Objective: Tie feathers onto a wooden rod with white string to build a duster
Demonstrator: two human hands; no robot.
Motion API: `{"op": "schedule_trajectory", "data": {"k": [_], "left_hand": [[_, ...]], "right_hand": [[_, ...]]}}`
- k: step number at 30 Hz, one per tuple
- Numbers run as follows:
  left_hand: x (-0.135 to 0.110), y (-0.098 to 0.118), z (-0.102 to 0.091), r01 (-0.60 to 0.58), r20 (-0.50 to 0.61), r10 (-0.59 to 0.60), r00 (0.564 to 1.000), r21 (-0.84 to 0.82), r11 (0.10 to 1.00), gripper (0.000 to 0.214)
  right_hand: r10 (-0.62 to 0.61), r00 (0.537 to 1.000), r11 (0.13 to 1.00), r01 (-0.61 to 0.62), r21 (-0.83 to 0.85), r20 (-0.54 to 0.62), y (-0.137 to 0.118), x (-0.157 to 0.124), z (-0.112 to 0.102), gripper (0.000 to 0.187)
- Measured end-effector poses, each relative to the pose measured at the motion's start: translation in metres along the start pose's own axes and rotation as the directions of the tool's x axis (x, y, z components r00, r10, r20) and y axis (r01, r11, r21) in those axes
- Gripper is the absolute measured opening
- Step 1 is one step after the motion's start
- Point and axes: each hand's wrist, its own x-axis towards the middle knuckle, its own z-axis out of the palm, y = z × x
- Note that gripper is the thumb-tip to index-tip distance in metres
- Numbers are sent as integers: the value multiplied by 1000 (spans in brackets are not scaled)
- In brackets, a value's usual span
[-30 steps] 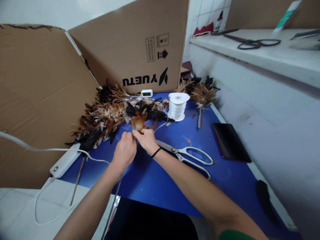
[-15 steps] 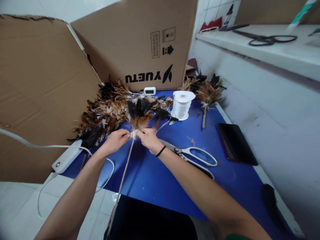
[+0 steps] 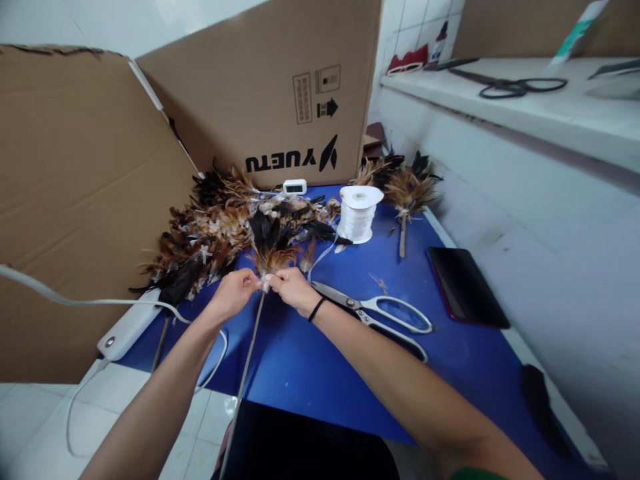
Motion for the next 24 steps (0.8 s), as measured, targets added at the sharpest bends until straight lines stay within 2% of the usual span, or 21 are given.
{"op": "schedule_trajectory", "data": {"k": [3,7,10,13,18,21,24], "left_hand": [[-1,2,6,-9,-27,12,1000,126,992,11],[0,-1,9,-29,-50,38,998,161,986,14],[2,-6,5,-30,-29,31,999,51,998,19],[3,-11,1,-33,38,40,998,-165,986,19],[2,-13,7,146,87,-118,989,-491,859,17],[1,-13,16,137,26,-147,989,-540,830,19],[1,-16,24,65,-83,-126,989,-517,854,19]], "right_hand": [[-68,995,992,60,-115,-68,7,3,-1,36],[-96,987,978,70,-194,-129,11,4,-2,36],[-91,987,982,66,-177,-136,9,3,-2,35],[-84,990,986,65,-156,-116,7,2,0,35],[-50,993,989,35,-142,-105,8,2,1,35],[-56,992,988,40,-150,-109,9,3,1,35],[-72,990,985,51,-167,-119,11,4,1,35]]}}
